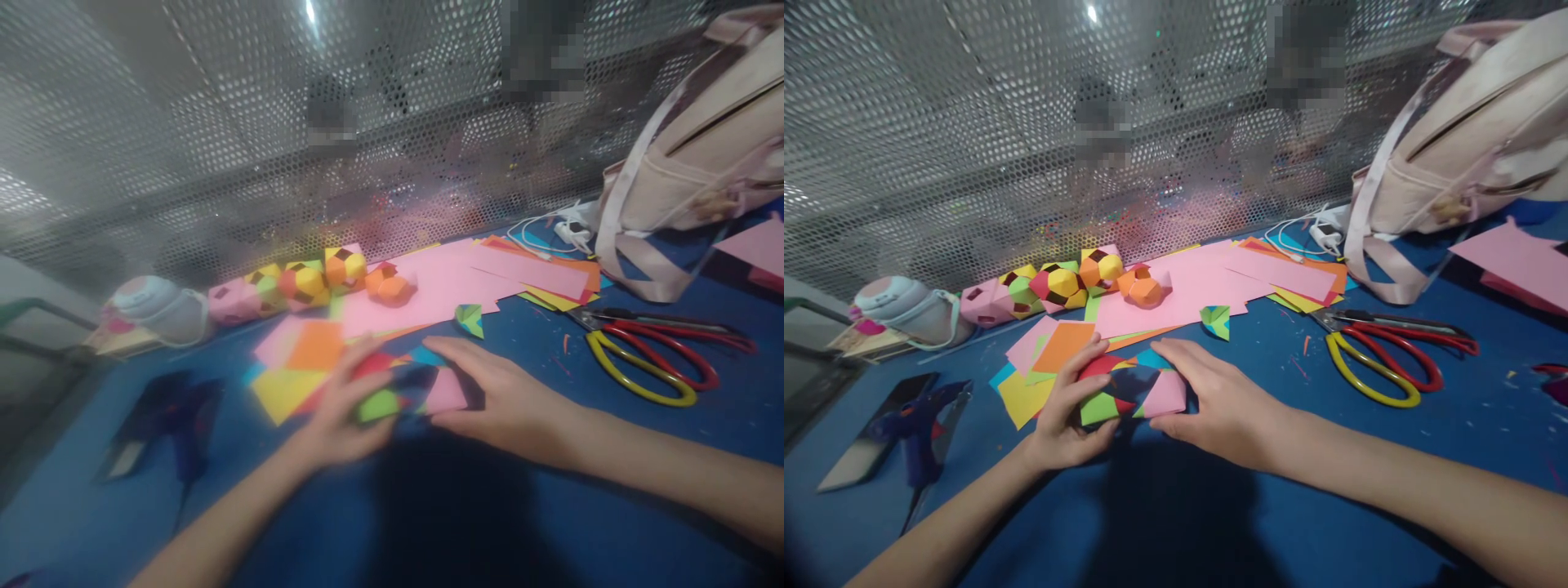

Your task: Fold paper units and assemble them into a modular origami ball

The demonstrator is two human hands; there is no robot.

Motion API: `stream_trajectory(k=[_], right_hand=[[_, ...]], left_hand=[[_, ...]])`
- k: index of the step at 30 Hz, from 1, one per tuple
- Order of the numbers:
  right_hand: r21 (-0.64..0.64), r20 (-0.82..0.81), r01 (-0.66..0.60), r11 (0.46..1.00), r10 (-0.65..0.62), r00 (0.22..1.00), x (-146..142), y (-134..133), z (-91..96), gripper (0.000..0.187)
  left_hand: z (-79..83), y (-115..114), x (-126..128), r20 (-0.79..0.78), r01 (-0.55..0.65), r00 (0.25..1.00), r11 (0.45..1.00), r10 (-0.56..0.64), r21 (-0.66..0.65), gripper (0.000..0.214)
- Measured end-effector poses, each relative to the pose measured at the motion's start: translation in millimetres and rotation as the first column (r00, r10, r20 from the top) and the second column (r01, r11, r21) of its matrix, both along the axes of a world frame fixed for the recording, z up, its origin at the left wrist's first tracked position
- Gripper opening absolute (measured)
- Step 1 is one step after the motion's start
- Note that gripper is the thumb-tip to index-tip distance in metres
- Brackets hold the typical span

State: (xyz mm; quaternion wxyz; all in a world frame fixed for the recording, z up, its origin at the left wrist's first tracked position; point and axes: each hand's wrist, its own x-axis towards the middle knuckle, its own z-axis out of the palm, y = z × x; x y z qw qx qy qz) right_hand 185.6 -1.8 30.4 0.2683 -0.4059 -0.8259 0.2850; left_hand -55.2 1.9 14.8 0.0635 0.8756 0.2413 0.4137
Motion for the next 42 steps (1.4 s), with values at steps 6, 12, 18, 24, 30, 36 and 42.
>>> stream_trajectory(k=[6,12,18,24,30,36,42], right_hand=[[-0.029,0.007,-0.014,0.999,0.014,1.000,-2.7,-2.0,1.4,0.069],[-0.032,0.017,0.017,0.999,-0.017,1.000,-4.4,-1.0,1.4,0.069],[-0.003,0.000,0.045,0.999,-0.045,0.999,-5.4,2.1,0.9,0.064],[0.011,-0.013,0.046,0.999,-0.046,0.999,-7.1,2.5,-3.9,0.062],[0.011,0.005,0.036,0.999,-0.036,0.999,-10.1,0.6,-9.2,0.062],[0.015,0.009,0.040,0.999,-0.040,0.999,-10.1,0.7,-14.8,0.062],[0.010,0.025,0.047,0.999,-0.047,0.999,-10.4,2.4,-20.8,0.062]], left_hand=[[-6.5,-0.8,0.7,0.014,-0.012,1.000,1.000,0.012,-0.004,0.067],[-8.3,-6.0,4.7,0.034,-0.059,0.997,0.987,0.064,-0.148,0.065],[-4.8,-7.4,7.2,0.010,-0.049,0.999,0.977,0.052,-0.207,0.064],[-4.0,-9.4,11.7,-0.009,-0.059,0.998,0.970,0.059,-0.234,0.064],[-6.5,-13.3,15.1,-0.030,-0.109,0.994,0.967,0.105,-0.230,0.065],[-10.4,-17.4,16.8,-0.037,-0.142,0.990,0.946,0.137,-0.290,0.065],[-12.5,-19.7,14.1,-0.002,-0.131,0.990,0.893,0.144,-0.431,0.056]])
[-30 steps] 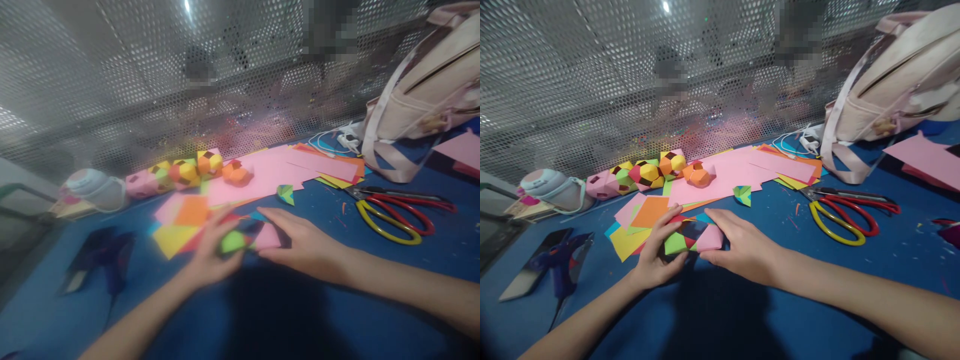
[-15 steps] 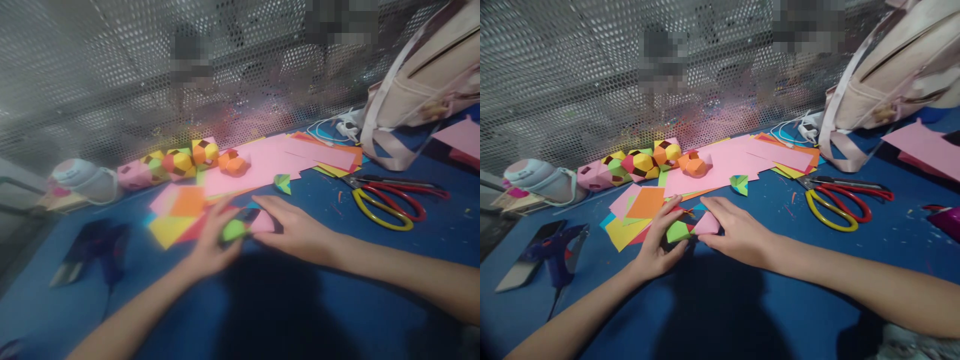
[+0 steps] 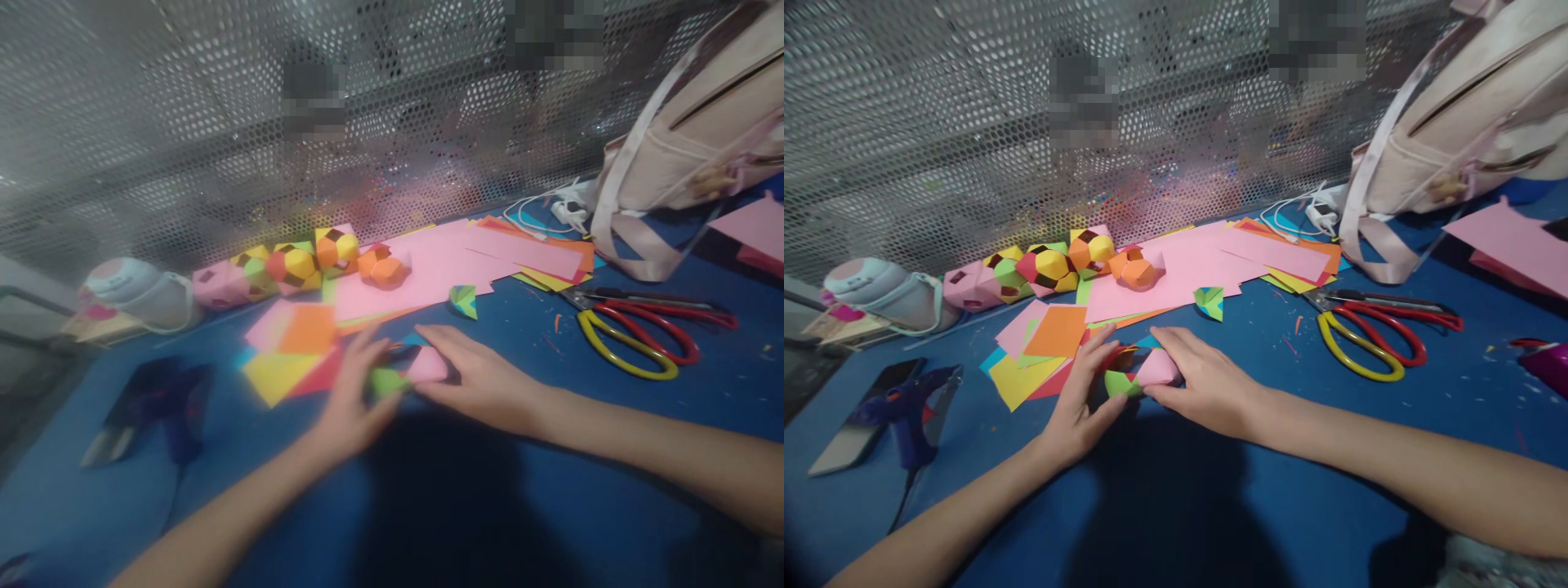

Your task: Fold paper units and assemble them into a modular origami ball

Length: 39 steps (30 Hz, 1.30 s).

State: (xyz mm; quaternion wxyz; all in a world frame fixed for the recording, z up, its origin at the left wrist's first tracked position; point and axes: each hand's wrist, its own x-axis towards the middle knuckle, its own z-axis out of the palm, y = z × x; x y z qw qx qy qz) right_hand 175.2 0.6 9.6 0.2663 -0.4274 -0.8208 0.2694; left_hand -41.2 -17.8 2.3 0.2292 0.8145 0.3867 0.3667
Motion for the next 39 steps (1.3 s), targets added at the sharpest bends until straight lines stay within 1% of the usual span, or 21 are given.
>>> stream_trajectory(k=[3,5,7,9,11,13,16,19,23,26,29,32,34,36,39], right_hand=[[-0.010,0.000,-0.014,1.000,0.014,1.000,-0.3,0.5,-0.9,0.061],[-0.024,0.020,-0.022,0.999,0.023,1.000,-0.5,0.4,-0.9,0.061],[-0.028,0.063,-0.022,0.999,0.024,0.998,-0.7,-0.2,-1.3,0.062],[-0.018,0.100,-0.021,1.000,0.023,0.995,-1.1,-1.0,-2.7,0.062],[-0.009,0.100,-0.034,0.999,0.035,0.994,-1.3,-1.8,-5.7,0.064],[0.001,0.066,-0.057,0.998,0.057,0.996,-1.3,-2.4,-10.1,0.066],[0.035,0.006,-0.090,0.995,0.090,0.996,-1.1,-2.8,-18.0,0.066],[0.103,-0.030,-0.122,0.987,0.126,0.992,-1.0,-2.9,-24.4,0.063],[0.187,-0.032,-0.134,0.973,0.143,0.989,-1.1,-2.8,-26.7,0.060],[0.233,-0.017,-0.144,0.962,0.152,0.988,-1.2,-2.6,-25.8,0.058],[0.262,-0.011,-0.152,0.953,0.160,0.987,-1.8,-2.8,-25.4,0.057],[0.284,-0.013,-0.149,0.947,0.159,0.987,-2.4,-3.3,-25.7,0.056],[0.297,-0.010,-0.145,0.944,0.155,0.988,-2.5,-3.6,-25.8,0.055],[0.305,-0.001,-0.147,0.941,0.155,0.988,-2.6,-3.6,-25.7,0.055],[0.313,0.008,-0.154,0.937,0.159,0.987,-3.0,-3.5,-26.2,0.055]], left_hand=[[-2.9,-0.7,-0.6,0.041,-0.072,0.996,0.987,0.079,-0.143,0.046],[-5.2,-1.2,1.4,0.081,-0.119,0.986,0.962,0.143,-0.247,0.042],[-7.1,-1.8,5.0,0.130,-0.132,0.974,0.929,0.187,-0.345,0.041],[-8.3,-2.4,9.1,0.170,-0.112,0.966,0.907,0.196,-0.406,0.042],[-9.1,-2.8,12.2,0.191,-0.092,0.964,0.906,0.185,-0.412,0.043],[-9.8,-2.7,13.6,0.186,-0.094,0.966,0.915,0.179,-0.393,0.043],[-11.9,-1.9,12.9,0.136,-0.131,0.972,0.922,0.191,-0.364,0.044],[-14.7,-1.0,11.1,0.095,-0.142,0.979,0.933,0.182,-0.331,0.046],[-15.4,-1.5,10.0,0.089,-0.140,0.980,0.936,0.177,-0.323,0.048],[-11.5,-2.8,10.0,0.107,-0.163,0.971,0.919,0.214,-0.359,0.043],[-7.1,-2.8,10.5,0.157,-0.210,0.942,0.883,0.298,-0.420,0.038],[-6.7,-1.2,12.5,0.243,-0.230,0.885,0.827,0.397,-0.512,0.034],[-7.9,-0.3,14.7,0.323,-0.183,0.836,0.781,0.443,-0.597,0.033],[-7.8,0.0,17.6,0.380,-0.110,0.794,0.727,0.474,-0.678,0.035],[-2.5,-1.2,22.4,0.404,-0.046,0.760,0.663,0.508,-0.747,0.039]])
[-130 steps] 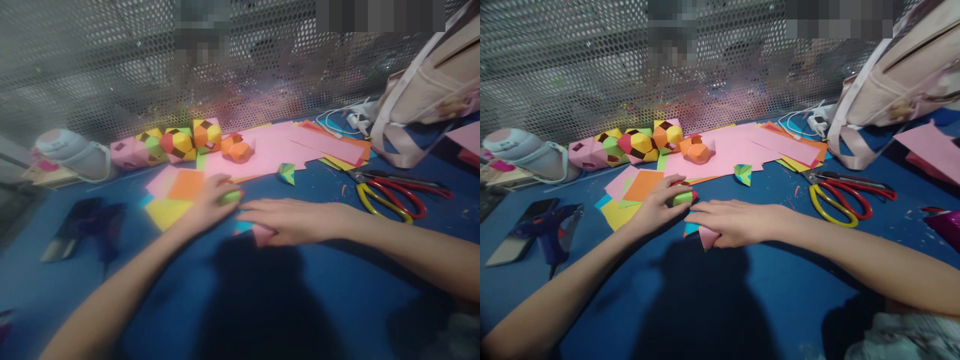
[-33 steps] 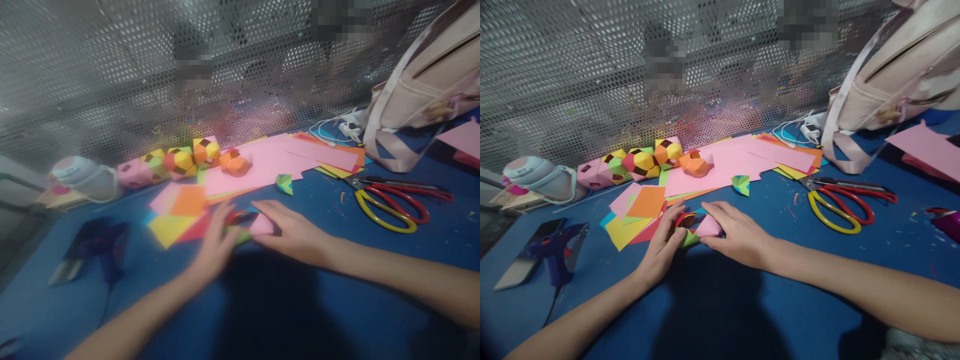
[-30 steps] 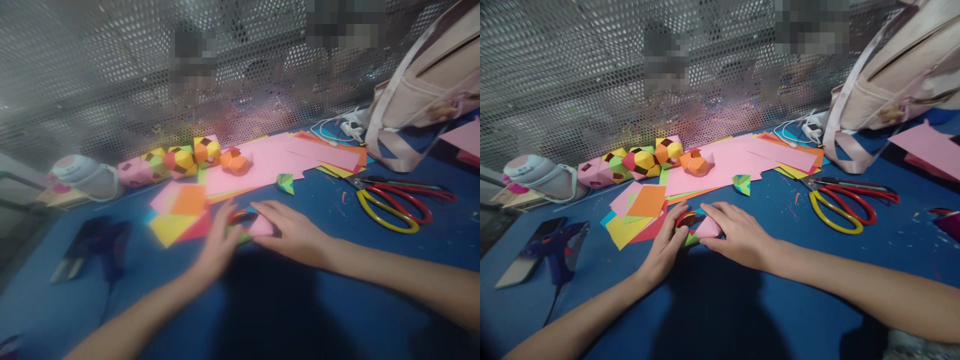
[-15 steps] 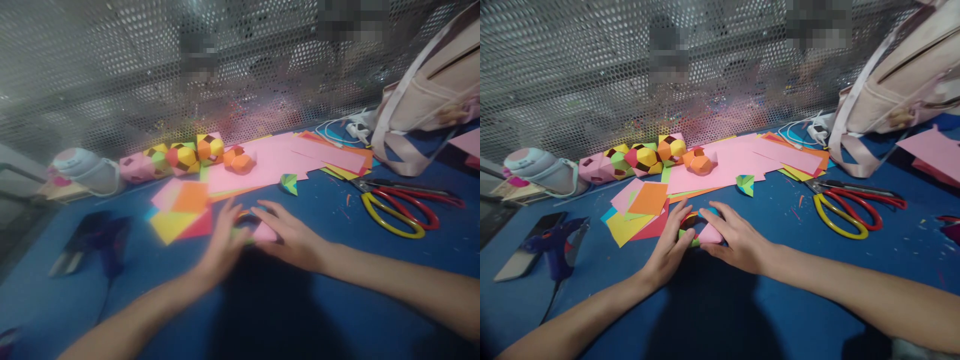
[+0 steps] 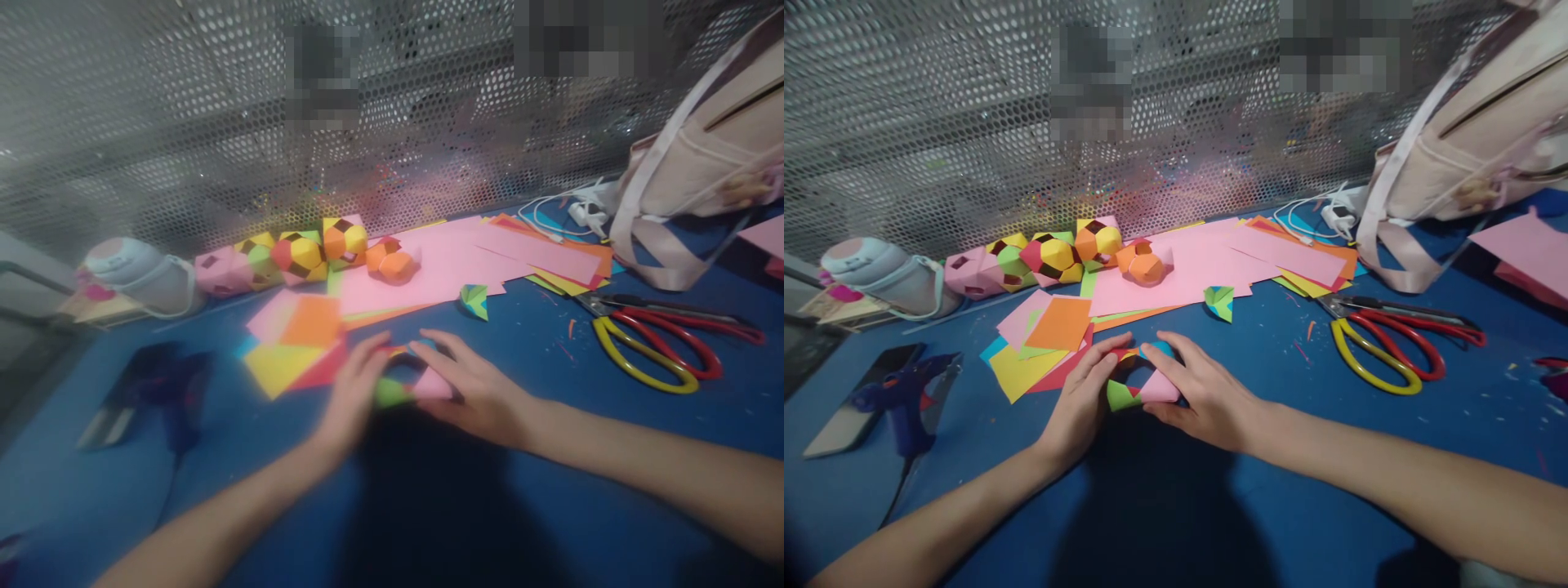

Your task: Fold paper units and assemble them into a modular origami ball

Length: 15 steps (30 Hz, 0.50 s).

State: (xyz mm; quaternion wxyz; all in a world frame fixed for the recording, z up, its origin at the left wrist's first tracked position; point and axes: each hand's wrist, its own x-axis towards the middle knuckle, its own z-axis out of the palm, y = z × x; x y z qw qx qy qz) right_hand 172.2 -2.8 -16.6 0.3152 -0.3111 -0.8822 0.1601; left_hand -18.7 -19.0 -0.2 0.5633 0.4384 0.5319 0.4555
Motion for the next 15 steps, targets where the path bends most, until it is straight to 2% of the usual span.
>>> stream_trajectory(k=[4,8,15], right_hand=[[0.031,-0.012,0.001,1.000,0.000,1.000,-0.8,0.3,-2.1,0.054],[0.048,-0.023,0.002,0.999,-0.001,1.000,-1.1,-0.1,-2.0,0.054],[0.104,-0.036,0.004,0.995,-0.001,0.999,-1.9,-1.4,5.2,0.054]], left_hand=[[14.0,-3.4,6.6,-0.005,-0.032,0.999,0.998,0.031,-0.054,0.042],[24.6,-6.9,11.6,-0.070,-0.066,0.996,0.996,0.062,-0.052,0.044],[23.3,-10.8,12.5,-0.066,-0.080,0.995,0.997,0.079,-0.012,0.045]])
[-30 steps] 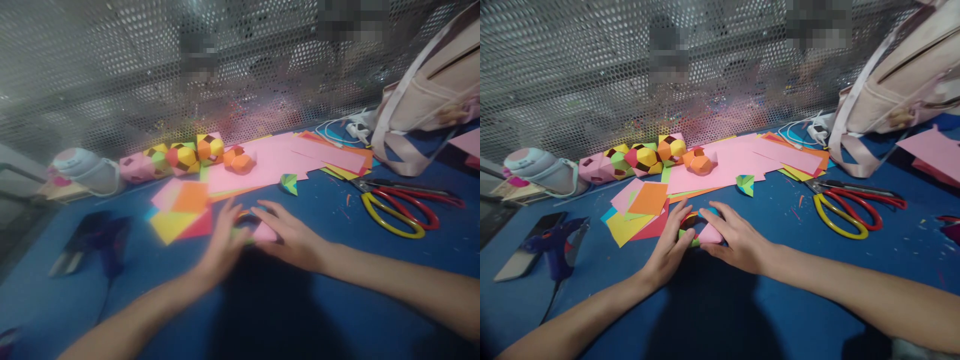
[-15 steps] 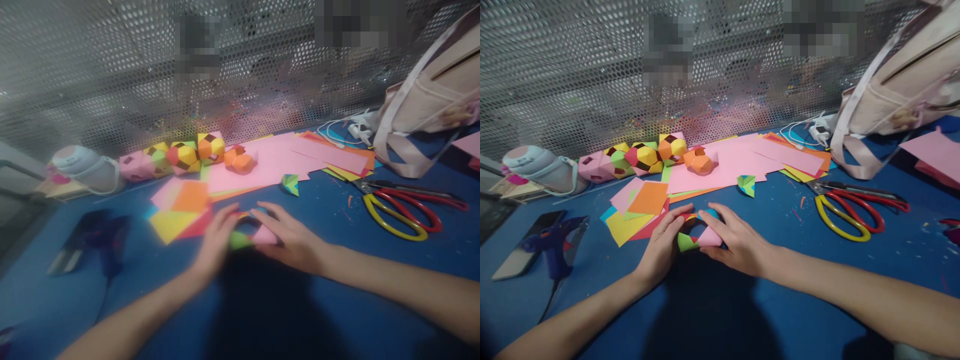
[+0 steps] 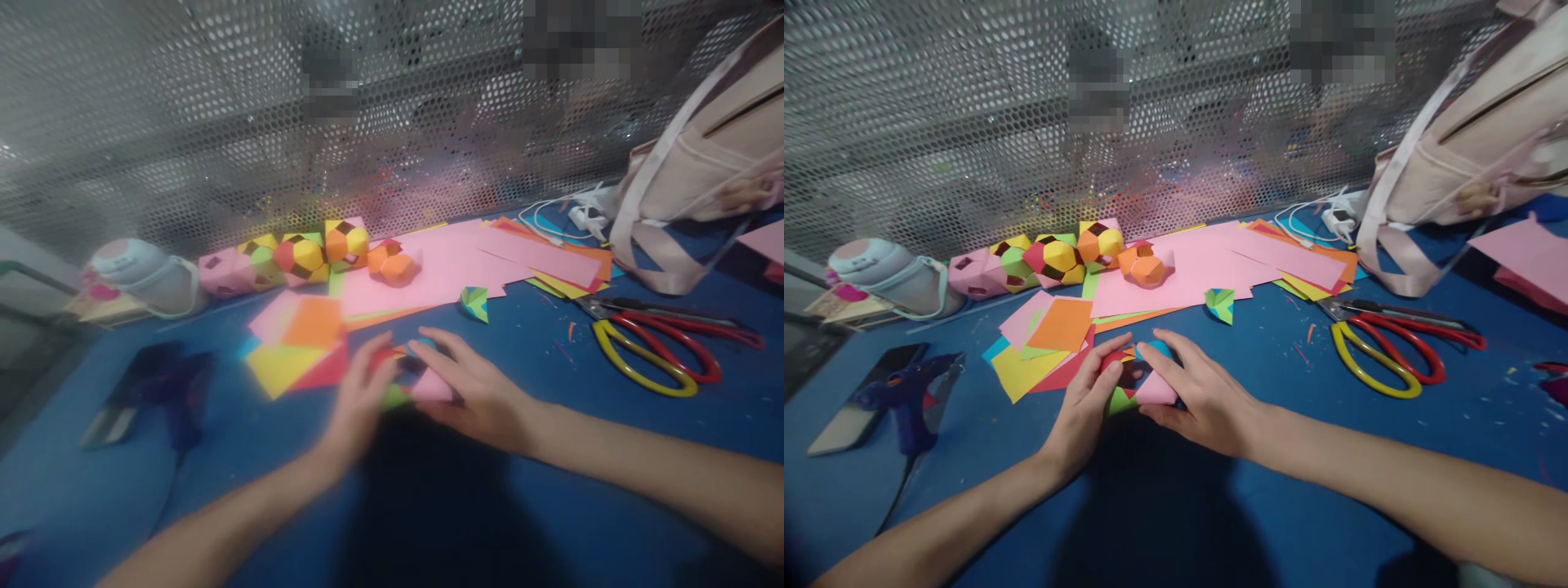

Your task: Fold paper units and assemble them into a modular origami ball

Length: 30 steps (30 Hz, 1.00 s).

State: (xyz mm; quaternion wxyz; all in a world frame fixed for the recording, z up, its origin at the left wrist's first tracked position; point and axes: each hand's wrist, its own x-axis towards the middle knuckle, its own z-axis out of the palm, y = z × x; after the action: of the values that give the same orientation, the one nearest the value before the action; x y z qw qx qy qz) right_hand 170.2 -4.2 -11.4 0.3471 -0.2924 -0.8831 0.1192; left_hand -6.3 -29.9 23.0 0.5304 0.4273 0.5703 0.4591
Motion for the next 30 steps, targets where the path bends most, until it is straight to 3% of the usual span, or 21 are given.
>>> stream_trajectory(k=[8,18,30], right_hand=[[0.070,0.017,0.037,0.997,-0.038,0.999,0.5,-0.4,2.3,0.053],[0.152,0.072,0.046,0.987,-0.058,0.996,-0.2,-1.4,6.6,0.044],[0.163,0.074,0.035,0.986,-0.048,0.996,-2.3,-1.5,5.0,0.047]], left_hand=[[-0.2,0.1,-2.9,-0.216,-0.031,0.974,0.985,0.068,0.171,0.033],[-12.8,-3.1,-5.0,-0.315,0.027,0.944,0.931,0.095,0.363,0.027],[-19.4,-2.4,-9.0,-0.377,0.093,0.922,0.897,0.086,0.432,0.027]])
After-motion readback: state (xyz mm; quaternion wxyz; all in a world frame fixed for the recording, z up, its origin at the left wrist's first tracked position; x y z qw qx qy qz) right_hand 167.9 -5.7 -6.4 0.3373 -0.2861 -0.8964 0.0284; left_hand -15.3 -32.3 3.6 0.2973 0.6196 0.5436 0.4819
